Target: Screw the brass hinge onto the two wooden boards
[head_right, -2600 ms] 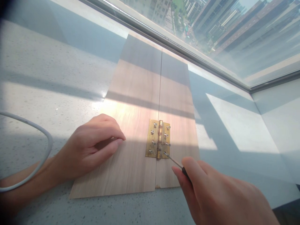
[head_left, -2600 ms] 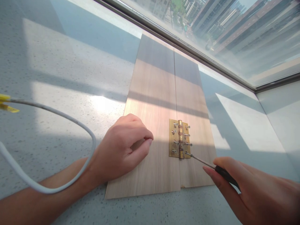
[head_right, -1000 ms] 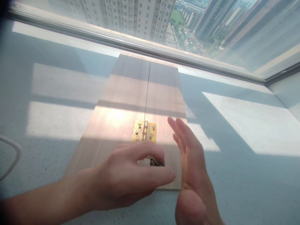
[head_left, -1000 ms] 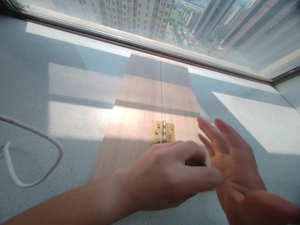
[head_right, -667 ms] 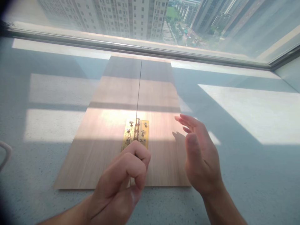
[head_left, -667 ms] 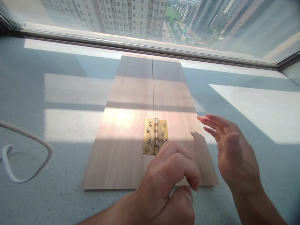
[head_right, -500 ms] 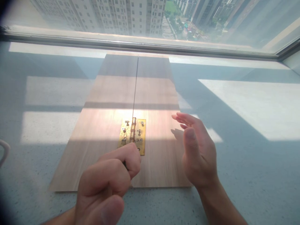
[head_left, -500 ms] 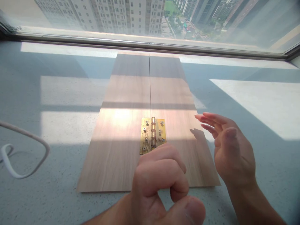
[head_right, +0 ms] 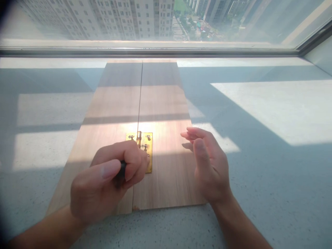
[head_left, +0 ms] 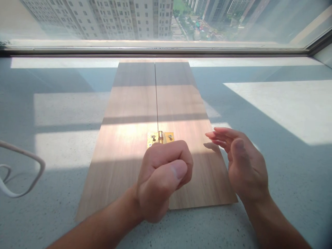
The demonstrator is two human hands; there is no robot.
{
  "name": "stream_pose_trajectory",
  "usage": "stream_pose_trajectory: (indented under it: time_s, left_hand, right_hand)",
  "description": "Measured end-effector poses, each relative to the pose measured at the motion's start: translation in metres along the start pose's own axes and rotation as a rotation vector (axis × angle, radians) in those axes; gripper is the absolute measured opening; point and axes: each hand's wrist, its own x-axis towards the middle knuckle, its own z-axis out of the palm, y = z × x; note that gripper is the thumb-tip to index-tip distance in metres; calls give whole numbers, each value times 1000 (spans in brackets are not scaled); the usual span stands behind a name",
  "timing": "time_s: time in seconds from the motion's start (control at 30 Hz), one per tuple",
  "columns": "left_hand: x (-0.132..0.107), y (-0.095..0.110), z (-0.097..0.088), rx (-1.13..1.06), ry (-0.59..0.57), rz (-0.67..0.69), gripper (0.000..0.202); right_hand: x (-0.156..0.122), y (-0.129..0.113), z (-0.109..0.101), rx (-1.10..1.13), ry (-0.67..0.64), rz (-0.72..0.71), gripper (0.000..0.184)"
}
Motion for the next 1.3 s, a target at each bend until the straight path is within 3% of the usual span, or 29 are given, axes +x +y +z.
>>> stream_pose_trajectory:
  time_s: [0.1, 0.23, 0.3, 0.47, 0.7, 0.8, 0.87, 1.03, 1.17, 1.3]
  left_hand:
    - [-14, -2, 0, 92, 97, 66, 49]
    - [-35, -8, -2, 110, 96, 38, 62]
    - [-39, -12, -1, 85, 35, 87, 62]
    - [-30, -12, -1, 13, 73, 12, 52]
    - [-14, -12, -16, -29, -131, -3, 48]
    - [-15, -7, -19, -16, -78, 9, 46]
    - [-15, 0, -26, -4, 12, 73, 45]
    - [-14, 11, -64, 212, 172, 280, 37]
    - [-13, 2, -89, 379, 259, 302, 35]
    - [-14, -6, -95, 387, 288, 354, 37]
  right_hand:
    - [0, 0, 0, -6, 1, -1, 35]
    - [-2, -2, 0, -65, -9, 5, 33]
    - [-2, -3, 0, -88, -17, 8, 31]
    - [-3, -8, 1, -197, -37, -12, 24]
    - [-3, -11, 1, -423, -101, -152, 10]
    - [-4, -12, 4, -454, -170, -241, 6]
    - [-7, -13, 7, -485, -210, -275, 15]
    - [-21, -16, 21, -626, -319, -281, 74]
    - [-28, -14, 31, -705, -372, -294, 81]
    - [-28, -9, 33, -695, -336, -302, 74]
